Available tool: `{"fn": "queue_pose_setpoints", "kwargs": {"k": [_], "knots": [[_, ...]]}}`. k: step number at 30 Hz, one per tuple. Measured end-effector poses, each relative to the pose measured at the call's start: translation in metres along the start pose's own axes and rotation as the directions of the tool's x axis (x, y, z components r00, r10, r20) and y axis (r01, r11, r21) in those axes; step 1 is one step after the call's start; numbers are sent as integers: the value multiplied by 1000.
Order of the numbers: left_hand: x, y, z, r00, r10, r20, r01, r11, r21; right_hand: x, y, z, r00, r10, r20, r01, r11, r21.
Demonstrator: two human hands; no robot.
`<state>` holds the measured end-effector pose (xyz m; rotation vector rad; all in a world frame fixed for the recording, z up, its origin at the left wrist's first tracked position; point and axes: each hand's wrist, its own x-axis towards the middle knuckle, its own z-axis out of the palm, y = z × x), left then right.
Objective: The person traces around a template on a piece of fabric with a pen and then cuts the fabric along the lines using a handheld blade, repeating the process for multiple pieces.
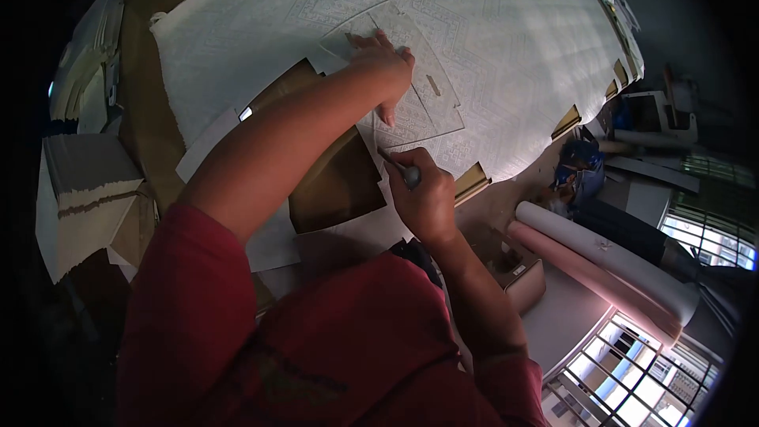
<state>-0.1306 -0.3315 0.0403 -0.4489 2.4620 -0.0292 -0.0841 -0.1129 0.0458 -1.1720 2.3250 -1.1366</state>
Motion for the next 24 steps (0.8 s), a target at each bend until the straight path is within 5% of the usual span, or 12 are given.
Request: {"fn": "queue_pose_setpoints", "kwargs": {"k": [7, 13, 16, 24], "knots": [[13, 0, 6, 1000, -7, -1, 7, 994, -108, 0, -12, 16, 998, 15, -55, -21, 993, -117], [8, 1, 0, 1000, 17, 25, -17, 1000, -10, -1, -15, 24, 999, 3, -48, -14, 972, -234], [11, 2, 0, 998, -48, 47, 53, 994, -92, -6, -4, 42, 985, -57, -162, 33, 989, -147], [5, -1, -6, 999, 27, -34, -25, 998, 57, 26, -1, 78, 906, -97, -411, 19, 981, -191]]}}
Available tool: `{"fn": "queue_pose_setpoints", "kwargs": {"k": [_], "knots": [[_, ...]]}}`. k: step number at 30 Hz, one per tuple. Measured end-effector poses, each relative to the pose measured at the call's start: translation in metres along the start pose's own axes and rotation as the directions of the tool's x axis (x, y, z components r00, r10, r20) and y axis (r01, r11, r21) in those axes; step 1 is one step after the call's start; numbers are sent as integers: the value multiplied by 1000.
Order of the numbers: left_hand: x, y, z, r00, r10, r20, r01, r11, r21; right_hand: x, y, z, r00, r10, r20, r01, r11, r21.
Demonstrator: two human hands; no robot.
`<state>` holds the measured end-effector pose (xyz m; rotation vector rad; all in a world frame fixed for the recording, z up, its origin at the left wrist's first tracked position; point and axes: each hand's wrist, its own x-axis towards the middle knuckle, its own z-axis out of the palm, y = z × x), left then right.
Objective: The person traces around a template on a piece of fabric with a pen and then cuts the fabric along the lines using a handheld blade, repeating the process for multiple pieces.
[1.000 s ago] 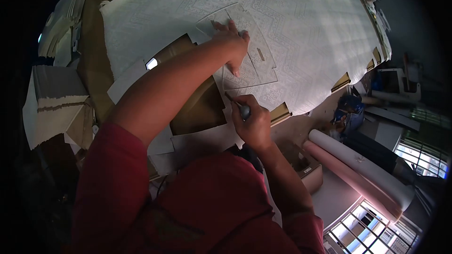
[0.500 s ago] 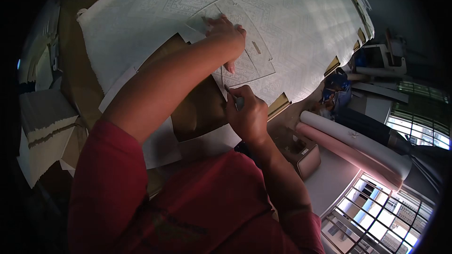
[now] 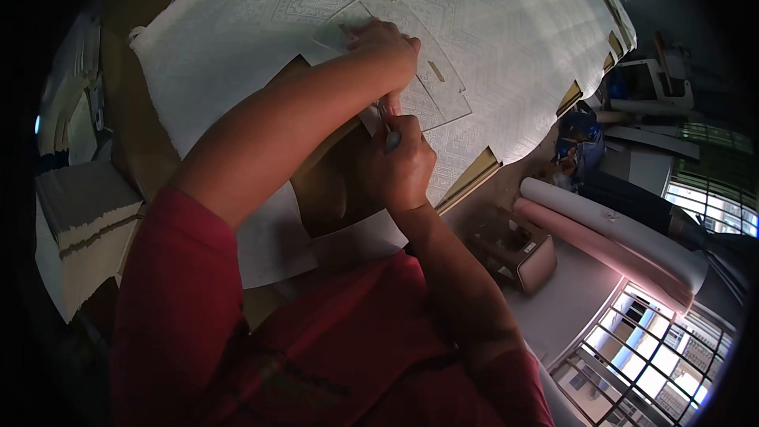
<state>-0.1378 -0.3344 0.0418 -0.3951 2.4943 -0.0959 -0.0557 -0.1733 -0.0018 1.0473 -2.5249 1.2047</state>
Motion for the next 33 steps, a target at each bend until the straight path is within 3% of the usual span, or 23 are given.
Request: {"fn": "queue_pose_setpoints", "kwargs": {"k": [4, 6, 7, 9, 10, 13, 16, 18, 22, 25, 28, 31, 33], "knots": [[5, -19, 1, 996, 77, -44, -77, 997, 2, 5, -6, -4, 998, 48, 33, -48, 999, -22], [8, -34, 4, 967, 198, -158, -213, 974, -83, 5, -4, -6, 986, 139, 90, -141, 990, 17], [20, -34, 14, 970, 190, -152, -205, 975, -88, 7, 0, -3, 986, 136, 98, -139, 990, 23], [23, -28, 27, 928, 9, -373, -47, 995, -92, 12, 7, 7, 999, 29, 29, -31, 996, 86], [18, -32, 24, 927, 6, -374, -42, 995, -89, 14, 8, 9, 999, 27, 26, -29, 995, 91], [1, -48, 15, 943, 7, -334, -31, 997, -67, 17, 9, 7, 998, 52, 32, -55, 994, 97], [23, -67, 7, 946, 81, -315, -133, 980, -148, 21, 9, 3, 995, 75, 63, -80, 993, 84], [50, -83, -2, 970, 242, 7, -239, 964, -113, 21, 9, 2, 989, 99, 110, -109, 990, 87], [58, -98, 2, 957, 263, -121, -279, 950, -139, 28, 13, 5, 984, 118, 133, -134, 984, 118], [60, -97, -5, 931, 355, -84, -364, 923, -125, 42, 18, 10, 994, 9, 110, -26, 988, 152], [52, -99, -19, 940, 337, 42, -328, 933, -144, 87, 28, 24, 940, -202, 275, 131, 958, 256], [47, -99, -22, 955, 289, 73, -264, 934, -239, 119, 25, 36, 870, -316, 378, 202, 929, 311], [50, -98, -22, 974, 210, 87, -182, 949, -259, 127, 16, 52, 875, -326, 358, 203, 918, 340]]}}
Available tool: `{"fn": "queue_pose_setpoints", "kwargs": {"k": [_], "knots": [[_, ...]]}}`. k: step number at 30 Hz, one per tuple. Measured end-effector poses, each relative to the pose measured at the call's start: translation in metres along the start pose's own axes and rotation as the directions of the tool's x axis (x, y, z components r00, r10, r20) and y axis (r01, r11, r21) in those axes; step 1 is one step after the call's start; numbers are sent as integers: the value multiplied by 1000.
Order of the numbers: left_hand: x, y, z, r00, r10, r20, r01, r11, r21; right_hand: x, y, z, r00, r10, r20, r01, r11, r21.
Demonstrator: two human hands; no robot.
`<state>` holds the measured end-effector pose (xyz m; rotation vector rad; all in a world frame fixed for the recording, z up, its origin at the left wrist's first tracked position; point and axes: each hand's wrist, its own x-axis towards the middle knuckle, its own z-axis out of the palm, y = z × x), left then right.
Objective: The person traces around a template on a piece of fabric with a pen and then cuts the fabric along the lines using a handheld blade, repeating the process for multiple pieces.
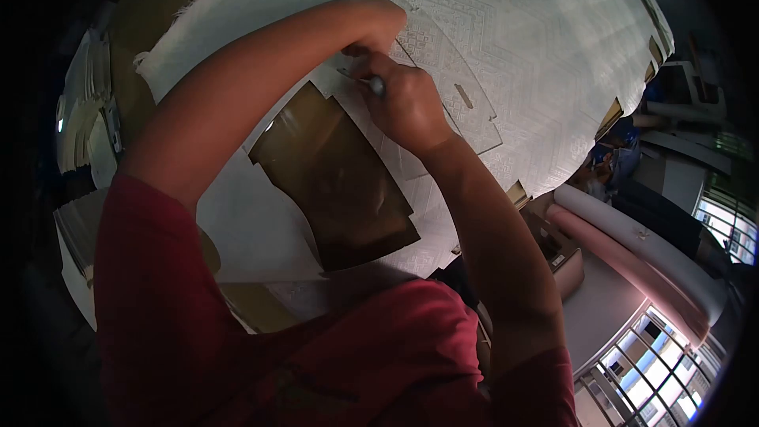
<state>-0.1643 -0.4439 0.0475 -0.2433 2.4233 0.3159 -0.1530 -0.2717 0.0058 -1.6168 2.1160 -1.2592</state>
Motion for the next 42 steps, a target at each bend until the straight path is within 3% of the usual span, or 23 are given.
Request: {"fn": "queue_pose_setpoints", "kwargs": {"k": [1, 3, 5, 7, 9, 10, 12, 14, 16, 18, 21, 24, 25, 27, 28, 30, 34, 36, 37, 39, 40, 42], "knots": [[14, -8, 9, 1000, -6, 4, 6, 1000, 5, 7, -3, 9, 1000, -21, -13, 21, 1000, 22], [42, -29, 30, 958, 167, -233, -133, 979, 157, 13, -7, 32, 998, 20, -52, -19, 1000, 20], [18, -19, 14, 966, 181, -184, -162, 980, 112, 13, -12, 54, 994, 60, -95, -59, 998, 13], [4, -12, 4, 970, 197, -143, -188, 980, 71, 12, -15, 68, 964, 94, -247, -96, 995, 2], [-2, -7, 5, 997, 46, -60, -48, 998, -32, -5, -15, 62, 973, 132, -187, -132, 991, 12], [-5, -6, 5, 996, 56, -71, -57, 998, -18, -13, -20, 54, 979, 170, -116, -169, 986, 16], [-11, -8, 7, 996, -19, -82, 15, 998, -53, -48, -38, 30, 982, 74, -172, -59, 994, 91], [-6, -21, 24, 956, 89, -279, -98, 995, -18, -89, -52, 4, 985, 13, -171, 11, 990, 139], [-19, -21, 40, 913, -10, -409, -71, 981, -181, -139, -51, -12, 992, 66, -111, -50, 989, 141], [-28, -21, 59, 892, -88, -443, -60, 949, -309, -178, -52, -41, 991, 98, -87, -93, 993, 70], [-47, 3, 117, 675, -152, -722, -149, 930, -335, -222, -37, -65, 956, 175, -236, -176, 984, 17], [-65, 64, 169, 497, -152, -854, -179, 945, -273, -236, -36, -89, 914, 286, -287, -295, 956, 13], [-68, 85, 178, 491, -140, -860, -186, 948, -260, -237, -30, -91, 911, 282, -301, -292, 956, 11], [-70, 119, 192, 470, -273, -839, -19, 947, -319, -236, -14, -94, 917, 192, -351, -205, 979, -2], [-69, 128, 194, 463, -278, -841, -20, 946, -324, -233, -10, -96, 919, 184, -348, -199, 980, -7], [-66, 141, 195, 512, -332, -792, 142, 942, -303, -221, -1, -99, 931, 157, -328, -173, 985, -21], [-52, 140, 199, 489, -331, -807, 132, 943, -306, -183, 29, -126, 976, 160, -149, -145, 984, 101], [-50, 151, 189, 533, -329, -780, 92, 938, -333, -159, 47, -146, 974, 213, 83, -204, 973, -106], [-47, 161, 183, 530, -344, -775, 110, 934, -340, -147, 66, -151, 974, 203, 96, -194, 976, -93], [-36, 184, 172, 553, -265, -790, 55, 958, -283, -128, 107, -158, 973, -227, 38, 225, 905, -361], [-26, 192, 166, 546, -292, -785, 85, 952, -295, -121, 122, -166, 968, -247, 50, 249, 908, -338], [-12, 208, 156, 523, -215, -825, -10, 966, -259, -110, 150, -189, 975, -173, 142, 208, 936, -283]]}}
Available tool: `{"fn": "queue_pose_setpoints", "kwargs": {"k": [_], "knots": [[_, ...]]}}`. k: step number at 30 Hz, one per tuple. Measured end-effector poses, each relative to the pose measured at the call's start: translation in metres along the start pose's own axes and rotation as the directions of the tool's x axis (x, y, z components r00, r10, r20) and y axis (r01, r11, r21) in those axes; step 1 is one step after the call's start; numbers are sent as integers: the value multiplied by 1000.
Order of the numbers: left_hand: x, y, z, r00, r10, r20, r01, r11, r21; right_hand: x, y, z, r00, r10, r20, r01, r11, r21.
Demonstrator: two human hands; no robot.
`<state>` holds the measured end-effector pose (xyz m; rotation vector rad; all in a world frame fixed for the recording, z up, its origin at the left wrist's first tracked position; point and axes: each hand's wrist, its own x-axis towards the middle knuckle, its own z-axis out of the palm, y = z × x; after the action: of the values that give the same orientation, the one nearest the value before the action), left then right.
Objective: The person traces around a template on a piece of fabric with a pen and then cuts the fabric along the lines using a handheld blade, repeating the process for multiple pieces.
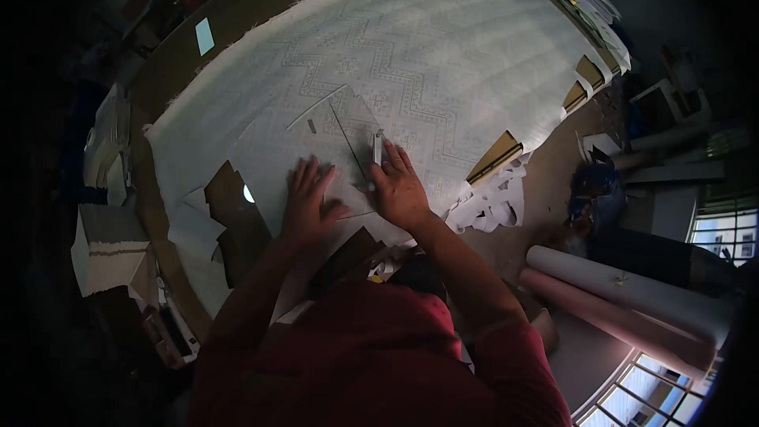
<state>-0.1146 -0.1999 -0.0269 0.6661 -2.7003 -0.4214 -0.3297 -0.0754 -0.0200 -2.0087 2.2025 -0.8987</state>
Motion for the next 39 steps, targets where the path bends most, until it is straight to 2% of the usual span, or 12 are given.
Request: {"fn": "queue_pose_setpoints", "kwargs": {"k": [4, 7, 9, 11, 15, 19, 22, 25, 30, 34, 37, 39], "knots": [[3, 14, 12, 942, -306, -137, 272, 936, -224, -1, 64, -33, 999, -34, -16, 35, 999, 5], [-6, 17, -3, 769, -617, -166, 612, 786, -87, 6, 98, -43, 998, -55, 36, 52, 997, 63], [6, 21, -22, 545, -832, -100, 824, 554, -122, 18, 109, -44, 995, -86, 43, 81, 991, 106], [9, 16, -26, 515, -847, -130, 847, 526, -75, 19, 110, -50, 984, -75, 159, 62, 994, 89], [29, 16, -41, 422, -905, -52, 905, 416, 87, 21, 108, -50, 987, -142, 80, 133, 986, 100], [33, -9, -31, 378, -906, -190, 924, 381, 22, 18, 114, -46, 995, -80, 66, 67, 982, 178], [26, -37, -38, 304, -953, -1, 952, 303, 27, 17, 115, -45, 994, -77, 83, 59, 979, 194], [27, -35, -43, 216, -976, -15, 935, 211, -284, 19, 114, -46, 995, -68, 76, 54, 983, 174], [-7, -52, -61, 393, -890, -231, 864, 444, -238, 19, 116, -41, 989, -147, -4, 145, 975, 169], [-57, -61, -115, 376, -895, -240, 787, 445, -427, 19, 116, -36, 979, -202, 3, 200, 970, 137], [-98, -105, -121, 259, -919, -298, 793, 378, -477, 15, 111, -41, 991, -126, 36, 122, 989, 84], [-108, -118, -148, 244, -953, -178, 908, 289, -302, 16, 113, -37, 990, -134, 37, 130, 987, 92]]}}
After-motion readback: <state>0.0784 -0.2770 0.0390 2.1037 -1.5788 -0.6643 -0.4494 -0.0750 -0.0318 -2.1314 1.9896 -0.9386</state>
